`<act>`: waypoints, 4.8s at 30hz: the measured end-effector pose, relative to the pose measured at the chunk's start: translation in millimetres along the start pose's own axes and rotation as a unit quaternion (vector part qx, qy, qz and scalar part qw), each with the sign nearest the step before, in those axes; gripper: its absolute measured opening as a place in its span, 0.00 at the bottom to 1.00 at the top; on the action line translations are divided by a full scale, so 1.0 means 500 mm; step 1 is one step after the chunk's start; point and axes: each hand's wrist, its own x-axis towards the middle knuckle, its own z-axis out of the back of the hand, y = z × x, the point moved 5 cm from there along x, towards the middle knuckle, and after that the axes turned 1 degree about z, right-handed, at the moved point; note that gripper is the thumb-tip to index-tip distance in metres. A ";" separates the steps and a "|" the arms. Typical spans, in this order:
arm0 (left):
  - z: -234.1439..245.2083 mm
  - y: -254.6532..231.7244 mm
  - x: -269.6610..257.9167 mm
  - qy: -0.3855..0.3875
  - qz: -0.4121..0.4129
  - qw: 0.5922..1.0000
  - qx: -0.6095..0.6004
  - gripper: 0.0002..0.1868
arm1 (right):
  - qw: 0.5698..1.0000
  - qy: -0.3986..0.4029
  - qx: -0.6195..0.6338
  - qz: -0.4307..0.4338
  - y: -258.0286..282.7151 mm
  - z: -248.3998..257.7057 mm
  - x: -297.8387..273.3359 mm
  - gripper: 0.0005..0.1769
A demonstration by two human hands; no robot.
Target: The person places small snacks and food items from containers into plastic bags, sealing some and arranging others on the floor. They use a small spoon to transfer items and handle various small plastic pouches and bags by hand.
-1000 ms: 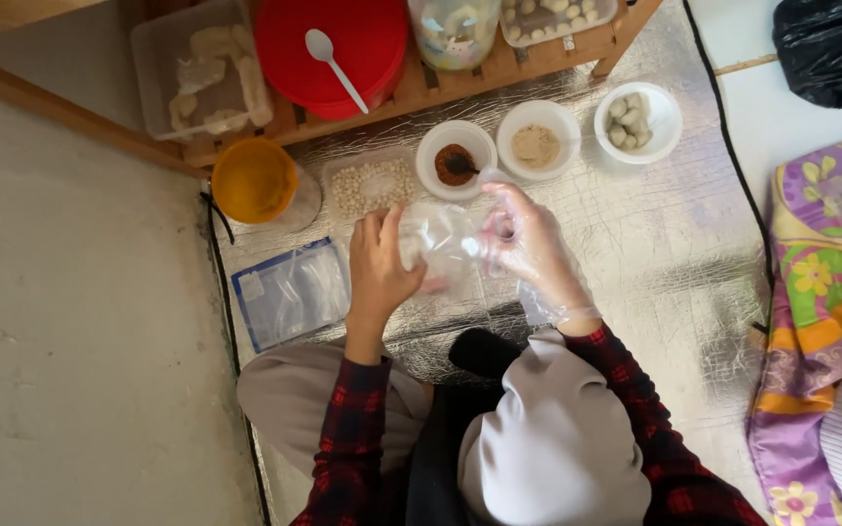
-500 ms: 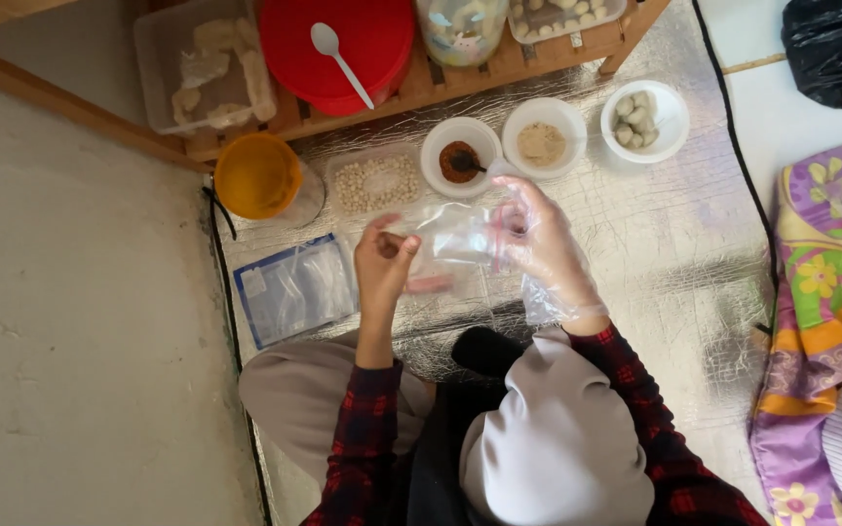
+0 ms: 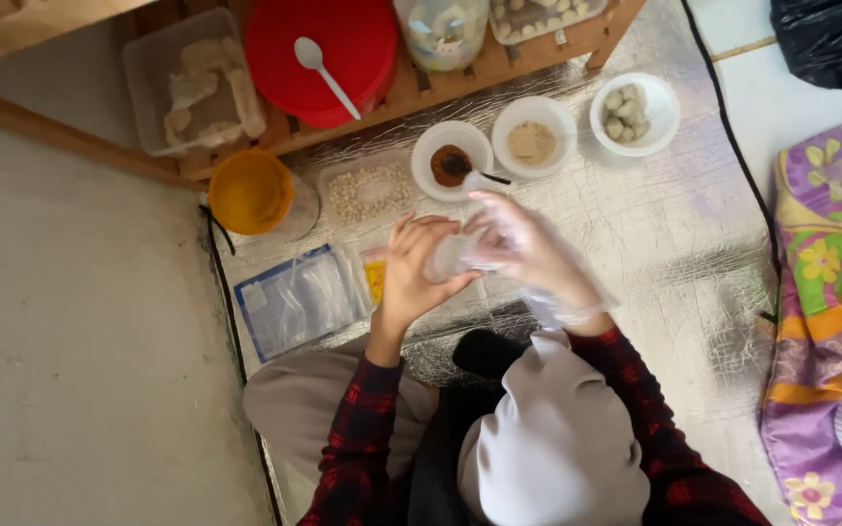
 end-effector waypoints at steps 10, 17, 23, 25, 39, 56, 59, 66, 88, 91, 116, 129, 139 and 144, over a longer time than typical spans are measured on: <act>-0.008 0.020 -0.006 -0.011 0.017 0.984 -0.179 0.43 | 0.785 -0.502 0.257 -0.255 -0.580 0.412 -0.078 0.21; -0.038 0.018 -0.023 -0.012 0.037 0.985 -0.170 0.42 | 0.737 -0.548 0.320 -0.233 -0.716 0.448 0.036 0.19; -0.031 0.020 -0.049 -0.007 0.062 0.986 -0.155 0.41 | 0.728 -0.584 0.151 -0.327 -0.905 0.465 -0.026 0.30; -0.047 0.037 -0.066 0.001 0.066 0.986 -0.156 0.41 | 0.734 -0.583 0.143 -0.318 -0.894 0.397 -0.110 0.29; -0.283 0.138 -0.091 0.060 0.056 0.989 -0.121 0.41 | 0.867 -0.248 -0.356 -0.245 -0.468 0.224 -0.164 0.30; -0.346 0.187 -0.077 0.079 0.045 0.994 -0.059 0.35 | 0.811 -0.313 -0.479 -0.125 -0.599 0.277 -0.147 0.06; -0.351 0.180 -0.074 0.067 0.040 0.996 -0.044 0.36 | 0.850 -0.358 -0.346 -0.170 -0.625 0.282 -0.174 0.04; -0.350 0.171 -0.066 0.050 0.044 0.998 -0.024 0.35 | 0.866 -0.428 -0.134 -0.220 -0.456 0.266 -0.189 0.04; -0.369 0.175 -0.063 0.022 0.129 0.978 -0.165 0.42 | 0.872 -0.349 0.287 -0.186 -0.223 0.133 -0.135 0.03; -0.361 0.159 -0.057 0.017 0.128 0.976 -0.174 0.43 | 0.883 -0.350 0.265 -0.166 -0.266 0.140 -0.134 0.03; -0.341 0.144 -0.043 -0.042 0.110 0.972 -0.202 0.39 | 0.918 -0.308 -0.249 0.039 -0.331 0.111 -0.141 0.12; -0.311 0.162 -0.060 0.110 0.276 0.804 -0.515 0.23 | 0.904 -0.172 -0.364 0.145 -0.340 0.113 -0.113 0.18; -0.295 0.150 -0.012 0.066 0.190 0.919 -0.338 0.05 | 0.879 -0.133 -0.403 0.216 -0.288 0.087 -0.115 0.13; -0.279 0.110 0.002 0.002 0.177 0.925 -0.338 0.05 | 0.813 -0.176 -0.477 0.285 -0.261 0.067 -0.119 0.11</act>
